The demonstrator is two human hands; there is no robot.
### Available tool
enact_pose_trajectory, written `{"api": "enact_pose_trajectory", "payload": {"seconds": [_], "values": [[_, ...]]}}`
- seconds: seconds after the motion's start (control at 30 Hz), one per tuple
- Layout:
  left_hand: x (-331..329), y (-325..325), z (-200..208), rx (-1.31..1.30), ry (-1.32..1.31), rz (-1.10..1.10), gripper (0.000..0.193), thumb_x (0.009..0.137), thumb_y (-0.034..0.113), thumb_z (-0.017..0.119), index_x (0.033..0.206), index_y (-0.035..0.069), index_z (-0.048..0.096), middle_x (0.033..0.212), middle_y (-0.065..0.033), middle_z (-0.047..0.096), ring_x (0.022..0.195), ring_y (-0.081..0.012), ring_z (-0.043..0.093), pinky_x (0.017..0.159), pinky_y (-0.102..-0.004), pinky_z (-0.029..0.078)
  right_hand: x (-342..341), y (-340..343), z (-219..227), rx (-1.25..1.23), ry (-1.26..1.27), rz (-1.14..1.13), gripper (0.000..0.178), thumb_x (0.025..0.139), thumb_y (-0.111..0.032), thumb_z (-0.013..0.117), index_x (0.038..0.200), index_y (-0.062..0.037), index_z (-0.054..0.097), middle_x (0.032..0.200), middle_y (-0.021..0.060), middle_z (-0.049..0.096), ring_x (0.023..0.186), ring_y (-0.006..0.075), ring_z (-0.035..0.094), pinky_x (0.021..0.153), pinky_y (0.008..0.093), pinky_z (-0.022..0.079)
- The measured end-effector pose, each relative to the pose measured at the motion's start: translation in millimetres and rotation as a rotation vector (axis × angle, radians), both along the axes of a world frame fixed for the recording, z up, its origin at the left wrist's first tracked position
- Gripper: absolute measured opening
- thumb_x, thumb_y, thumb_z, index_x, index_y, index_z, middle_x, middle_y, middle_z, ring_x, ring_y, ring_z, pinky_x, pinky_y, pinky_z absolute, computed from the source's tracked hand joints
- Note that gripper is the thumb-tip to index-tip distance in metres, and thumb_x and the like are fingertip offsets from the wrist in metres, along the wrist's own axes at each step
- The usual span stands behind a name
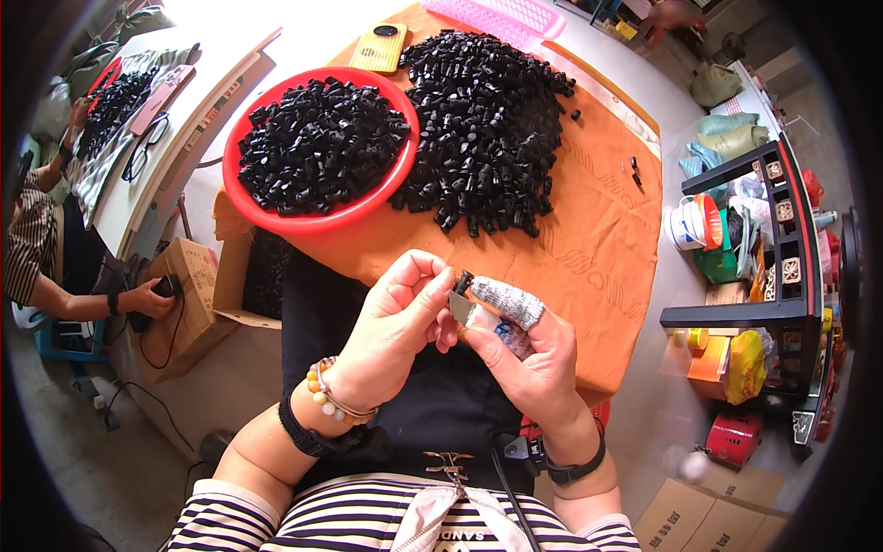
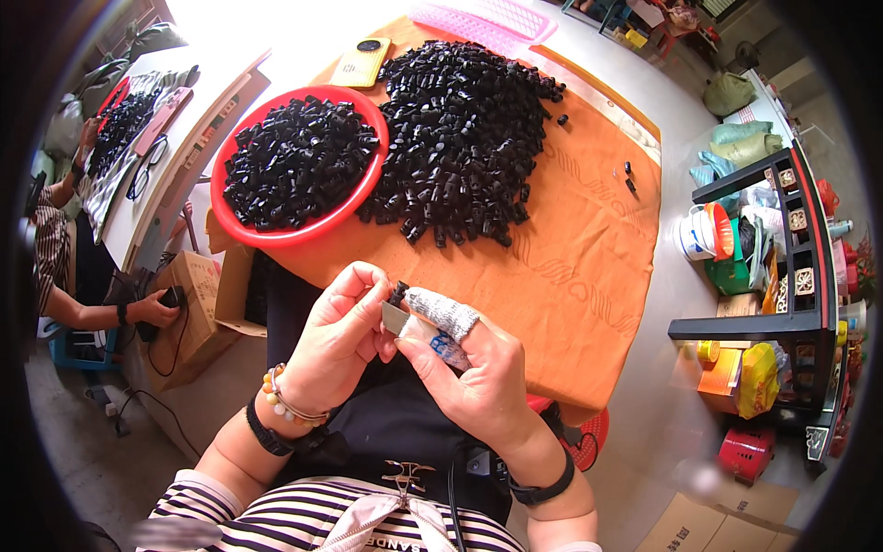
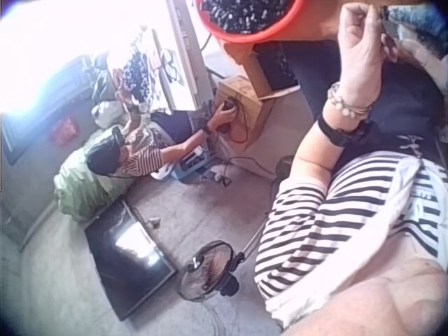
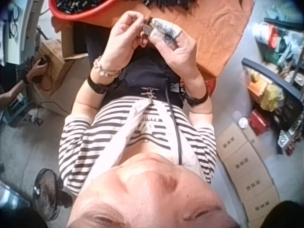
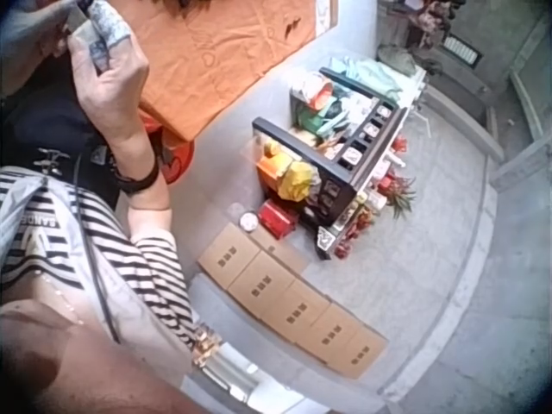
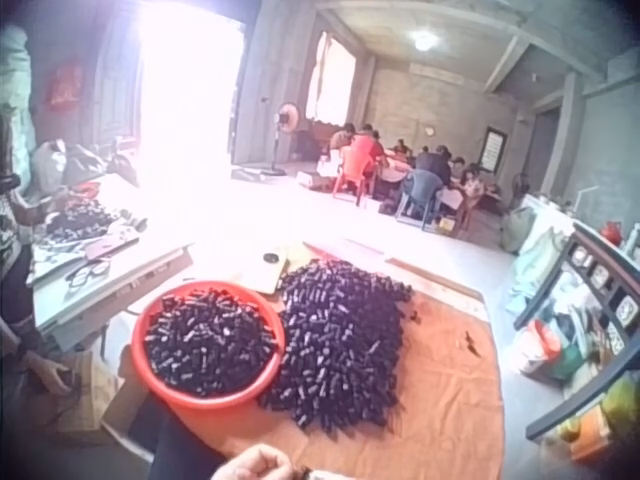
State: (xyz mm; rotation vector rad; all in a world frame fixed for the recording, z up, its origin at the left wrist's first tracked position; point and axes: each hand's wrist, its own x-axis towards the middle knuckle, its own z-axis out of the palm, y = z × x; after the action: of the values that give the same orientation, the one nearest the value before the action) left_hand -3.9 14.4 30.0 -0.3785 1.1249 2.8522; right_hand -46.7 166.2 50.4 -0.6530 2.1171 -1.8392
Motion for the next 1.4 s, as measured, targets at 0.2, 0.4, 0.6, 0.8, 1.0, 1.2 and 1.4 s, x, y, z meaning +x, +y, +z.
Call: {"api": "enact_pose_trajectory", "payload": {"seconds": [0.2, 0.4, 0.6, 0.8, 1.0, 1.2, 1.4], "values": [[-0.1, 2.1, 5.6, -0.026, -0.028, -0.003, 0.014, 0.094, 0.02, 0.052, 0.099, 0.007, 0.05, 0.076, 0.0018, 0.056, 0.059, -0.004, 0.052, 0.053, -0.0183, 0.042, -0.3, 2.9, -2.3, 0.018, 0.016, 0.003, 0.028, 0.081, -0.004, 0.066, 0.108, 0.0013, 0.061, 0.079, -0.0013, 0.061, 0.061, 0.0001, 0.046, 0.052, 0.0162, 0.039], [0.2, 2.5, 5.6, -0.028, -0.021, -0.01, 0.013, 0.094, 0.021, 0.052, 0.098, 0.009, 0.05, 0.076, 0.0018, 0.056, 0.057, -0.0039, 0.051, 0.051, -0.0166, 0.039, 0.7, 3.1, 1.2, 0.021, -0.008, 0.01, 0.028, 0.081, -0.005, 0.067, 0.108, 0.0013, 0.061, 0.079, -0.0016, 0.061, 0.061, 0.0, 0.045, 0.051, 0.0158, 0.038], [1.0, 2.4, 3.1, -0.037, -0.031, -0.038, 0.015, 0.094, 0.025, 0.051, 0.098, 0.01, 0.049, 0.074, 0.0019, 0.057, 0.056, -0.0028, 0.049, 0.047, -0.0148, 0.032, 1.0, 4.0, 1.7, 0.024, -0.019, 0.016, 0.028, 0.081, -0.006, 0.067, 0.108, 0.0015, 0.061, 0.078, -0.002, 0.061, 0.061, -0.0004, 0.045, 0.052, 0.0156, 0.038], [1.4, 4.9, 0.7, -0.037, -0.02, -0.015, 0.013, 0.095, 0.024, 0.05, 0.096, 0.011, 0.048, 0.073, 0.002, 0.056, 0.055, -0.0029, 0.047, 0.046, -0.0152, 0.029, 0.9, 4.5, 1.8, 0.007, -0.058, 0.025, 0.027, 0.082, -0.006, 0.067, 0.108, 0.0014, 0.061, 0.078, -0.0029, 0.061, 0.061, -0.001, 0.044, 0.052, 0.0153, 0.037], [2.7, 7.8, -0.6, 0.003, 0.003, 0.038, 0.01, 0.095, 0.02, 0.048, 0.092, 0.01, 0.047, 0.074, 0.0016, 0.054, 0.054, -0.0035, 0.043, 0.046, -0.0161, 0.03, 1.3, 3.4, 4.8, -0.016, -0.147, 0.041, 0.027, 0.083, -0.006, 0.066, 0.108, 0.001, 0.061, 0.083, -0.003, 0.061, 0.066, -0.001, 0.046, 0.056, 0.0145, 0.039], [2.8, 6.5, -0.3, 0.065, 0.024, 0.019, 0.009, 0.096, 0.019, 0.048, 0.092, 0.01, 0.047, 0.075, 0.0006, 0.053, 0.055, -0.0039, 0.044, 0.048, -0.017, 0.034, 1.5, 1.7, 2.9, -0.066, -0.178, 0.051, 0.026, 0.083, -0.005, 0.065, 0.108, 0.0012, 0.061, 0.088, -0.0015, 0.062, 0.074, 0.0007, 0.051, 0.064, 0.0157, 0.042], [2.0, 8.1, 0.3, 0.105, -0.027, 0.017, 0.01, 0.096, 0.019, 0.047, 0.093, 0.01, 0.047, 0.075, 0.0001, 0.054, 0.056, -0.0044, 0.045, 0.05, -0.0178, 0.035, 1.6, 2.0, 3.9, -0.079, -0.204, 0.056, 0.026, 0.084, -0.004, 0.064, 0.109, 0.0021, 0.06, 0.089, -0.0014, 0.062, 0.076, 0.0009, 0.052, 0.065, 0.0161, 0.043]]}}
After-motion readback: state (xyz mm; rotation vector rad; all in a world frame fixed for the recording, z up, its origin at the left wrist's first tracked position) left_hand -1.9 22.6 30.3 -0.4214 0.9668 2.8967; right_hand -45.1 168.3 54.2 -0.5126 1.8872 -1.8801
